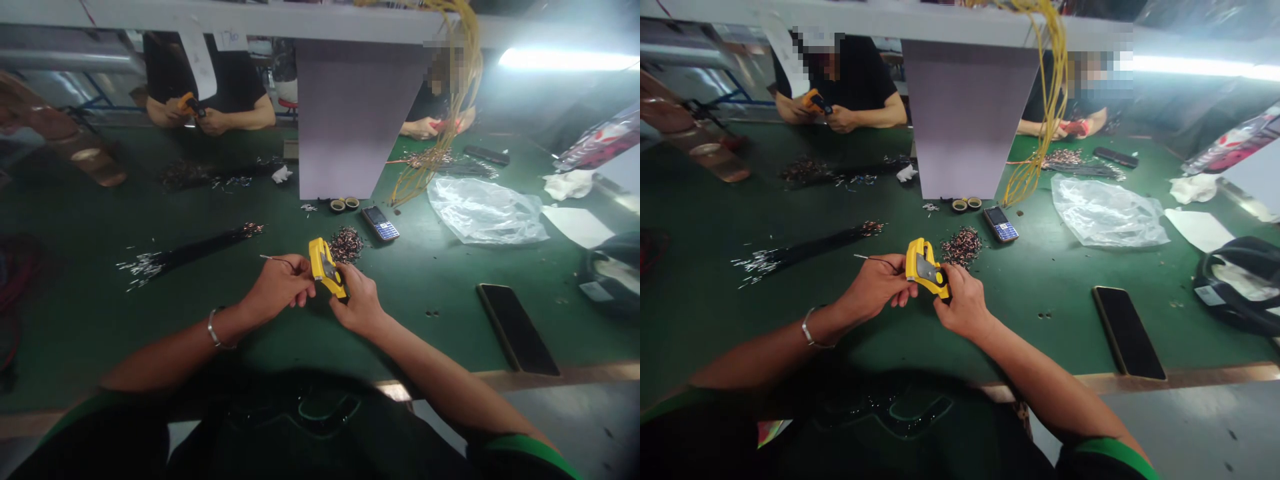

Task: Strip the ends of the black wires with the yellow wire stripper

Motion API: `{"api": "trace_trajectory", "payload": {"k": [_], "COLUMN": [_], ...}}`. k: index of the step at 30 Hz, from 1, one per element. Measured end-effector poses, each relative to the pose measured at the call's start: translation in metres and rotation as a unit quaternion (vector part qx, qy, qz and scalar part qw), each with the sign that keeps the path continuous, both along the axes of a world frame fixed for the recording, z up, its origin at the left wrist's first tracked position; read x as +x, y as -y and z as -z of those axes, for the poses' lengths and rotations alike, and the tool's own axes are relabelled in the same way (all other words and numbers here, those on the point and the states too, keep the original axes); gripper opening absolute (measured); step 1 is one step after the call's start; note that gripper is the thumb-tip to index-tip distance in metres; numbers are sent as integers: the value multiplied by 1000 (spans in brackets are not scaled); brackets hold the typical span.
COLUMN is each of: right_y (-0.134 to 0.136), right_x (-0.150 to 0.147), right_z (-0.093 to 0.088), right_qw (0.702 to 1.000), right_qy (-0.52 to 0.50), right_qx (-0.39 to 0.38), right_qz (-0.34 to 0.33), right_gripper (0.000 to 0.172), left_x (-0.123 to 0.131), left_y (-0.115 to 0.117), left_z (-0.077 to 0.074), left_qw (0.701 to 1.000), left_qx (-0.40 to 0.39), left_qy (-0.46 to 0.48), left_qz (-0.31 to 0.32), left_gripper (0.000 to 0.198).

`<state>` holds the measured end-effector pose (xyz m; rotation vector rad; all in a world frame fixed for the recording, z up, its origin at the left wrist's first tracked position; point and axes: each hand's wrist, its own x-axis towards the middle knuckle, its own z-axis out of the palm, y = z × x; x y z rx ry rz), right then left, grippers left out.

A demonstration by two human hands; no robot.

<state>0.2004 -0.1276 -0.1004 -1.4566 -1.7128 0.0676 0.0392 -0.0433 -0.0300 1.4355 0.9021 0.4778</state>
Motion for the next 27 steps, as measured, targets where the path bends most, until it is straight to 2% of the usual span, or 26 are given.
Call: {"api": "trace_trajectory", "payload": {"k": [10,27], "right_y": [1,1], "right_x": [1,1], "right_z": [-3,-1], "right_qw": [1000,999], "right_qy": [23,27], "right_qx": [11,-14], "right_qz": [4,17], "right_gripper": [41,32], "left_x": [0,2], "left_y": [0,0], "left_z": [2,-1], "left_qw": [1000,1000], "left_qx": [0,1], "left_qy": [2,-18], "left_qz": [-3,-15], "left_gripper": [6,6]}}
